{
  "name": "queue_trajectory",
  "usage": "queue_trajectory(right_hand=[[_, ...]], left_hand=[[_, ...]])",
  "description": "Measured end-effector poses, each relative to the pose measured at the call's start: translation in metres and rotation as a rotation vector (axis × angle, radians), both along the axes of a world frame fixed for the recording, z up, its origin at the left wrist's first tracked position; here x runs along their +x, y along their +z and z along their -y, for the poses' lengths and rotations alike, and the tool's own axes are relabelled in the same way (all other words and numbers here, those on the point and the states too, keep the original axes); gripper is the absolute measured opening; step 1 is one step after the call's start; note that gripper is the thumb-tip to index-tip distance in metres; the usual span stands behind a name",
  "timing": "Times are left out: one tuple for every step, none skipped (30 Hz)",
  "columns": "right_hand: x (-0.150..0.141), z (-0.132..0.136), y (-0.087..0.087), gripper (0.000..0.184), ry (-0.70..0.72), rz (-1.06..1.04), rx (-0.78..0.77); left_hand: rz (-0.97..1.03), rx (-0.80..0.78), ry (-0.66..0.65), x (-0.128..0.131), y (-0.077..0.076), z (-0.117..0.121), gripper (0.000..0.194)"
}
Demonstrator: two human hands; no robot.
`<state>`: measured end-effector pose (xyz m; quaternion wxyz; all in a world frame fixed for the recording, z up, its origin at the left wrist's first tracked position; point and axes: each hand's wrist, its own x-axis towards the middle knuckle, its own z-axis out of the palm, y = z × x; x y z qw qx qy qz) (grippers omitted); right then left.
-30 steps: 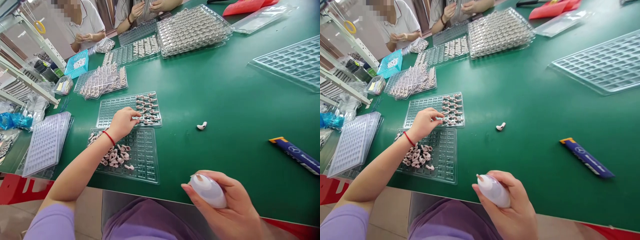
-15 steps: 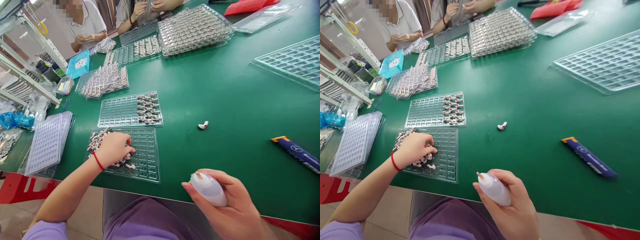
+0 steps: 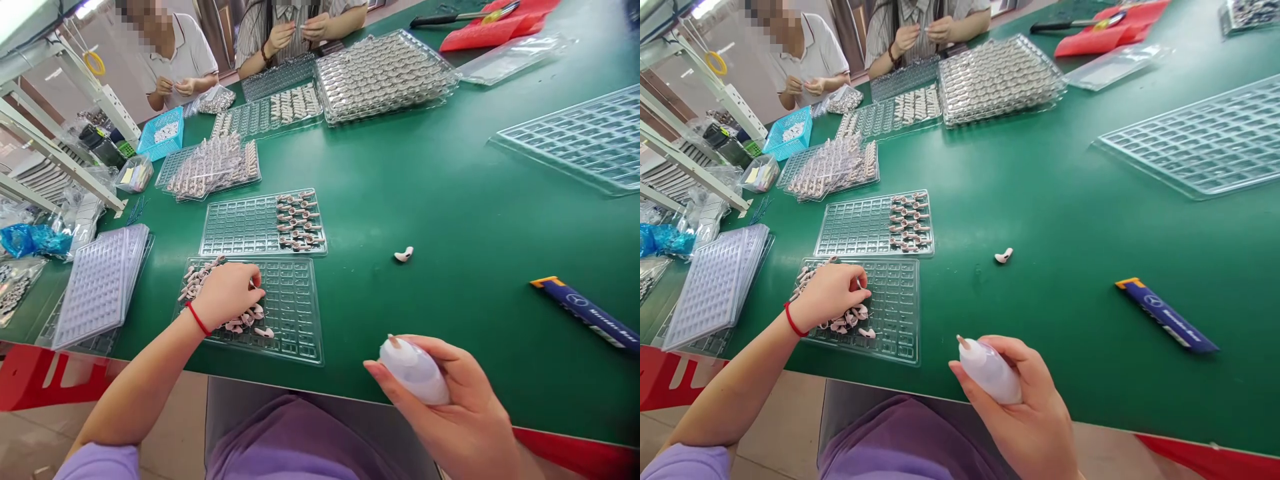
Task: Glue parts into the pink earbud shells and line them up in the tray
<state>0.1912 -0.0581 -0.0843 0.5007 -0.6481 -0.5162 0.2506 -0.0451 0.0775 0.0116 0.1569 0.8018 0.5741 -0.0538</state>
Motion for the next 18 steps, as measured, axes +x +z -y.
queue_trajectory(right_hand=[[0.0, 0.0, 0.0, 0.035, 0.002, 0.004, -0.011], [-0.001, 0.0, 0.0, 0.035, 0.002, 0.007, -0.022], [-0.001, 0.001, -0.001, 0.035, 0.003, 0.006, -0.031], [0.0, 0.001, -0.001, 0.034, 0.004, 0.003, -0.034], [0.001, 0.001, -0.002, 0.034, 0.003, 0.002, -0.036], [0.002, 0.001, -0.002, 0.034, 0.005, 0.003, -0.04], [0.004, 0.001, -0.003, 0.034, 0.011, 0.005, -0.045], [0.005, 0.0, -0.003, 0.035, 0.028, 0.004, -0.049], [0.007, 0.0, -0.003, 0.036, 0.052, 0.001, -0.054], [0.008, -0.001, -0.003, 0.037, 0.089, -0.007, -0.059], [0.009, -0.001, -0.002, 0.038, 0.138, -0.019, -0.064], [0.008, 0.0, -0.001, 0.037, 0.188, -0.034, -0.062], [0.007, 0.001, 0.001, 0.036, 0.235, -0.049, -0.054], [0.004, 0.002, 0.002, 0.034, 0.28, -0.06, -0.045], [0.001, 0.005, 0.004, 0.032, 0.317, -0.065, -0.028], [-0.003, 0.008, 0.005, 0.032, 0.345, -0.065, -0.003], [-0.006, 0.011, 0.005, 0.032, 0.372, -0.056, 0.019], [-0.009, 0.015, 0.004, 0.033, 0.391, -0.041, 0.044]], left_hand=[[0.013, 0.015, 0.006, -0.001, 0.001, 0.0, 0.009], [0.022, 0.031, 0.011, -0.001, 0.003, 0.001, 0.013], [0.035, 0.05, 0.018, -0.002, 0.004, 0.003, 0.017], [0.061, 0.074, 0.027, -0.003, 0.005, 0.005, 0.02], [0.103, 0.102, 0.042, -0.004, 0.006, 0.009, 0.021], [0.168, 0.13, 0.065, -0.004, 0.006, 0.015, 0.022], [0.254, 0.151, 0.093, -0.005, 0.006, 0.022, 0.021], [0.358, 0.161, 0.125, -0.005, 0.004, 0.03, 0.021], [0.469, 0.154, 0.161, -0.006, 0.002, 0.04, 0.02], [0.579, 0.13, 0.196, -0.005, -0.001, 0.051, 0.019], [0.684, 0.097, 0.236, -0.005, -0.004, 0.063, 0.019], [0.783, 0.056, 0.282, -0.004, -0.008, 0.075, 0.018], [0.88, 0.019, 0.333, -0.003, -0.013, 0.087, 0.017], [0.967, -0.022, 0.397, -0.002, -0.016, 0.099, 0.016], [1.046, -0.07, 0.469, -0.001, -0.02, 0.109, 0.016], [1.117, -0.125, 0.549, 0.001, -0.022, 0.119, 0.018], [1.176, -0.187, 0.635, 0.003, -0.024, 0.127, 0.022], [1.222, -0.251, 0.72, 0.004, -0.026, 0.135, 0.026]])
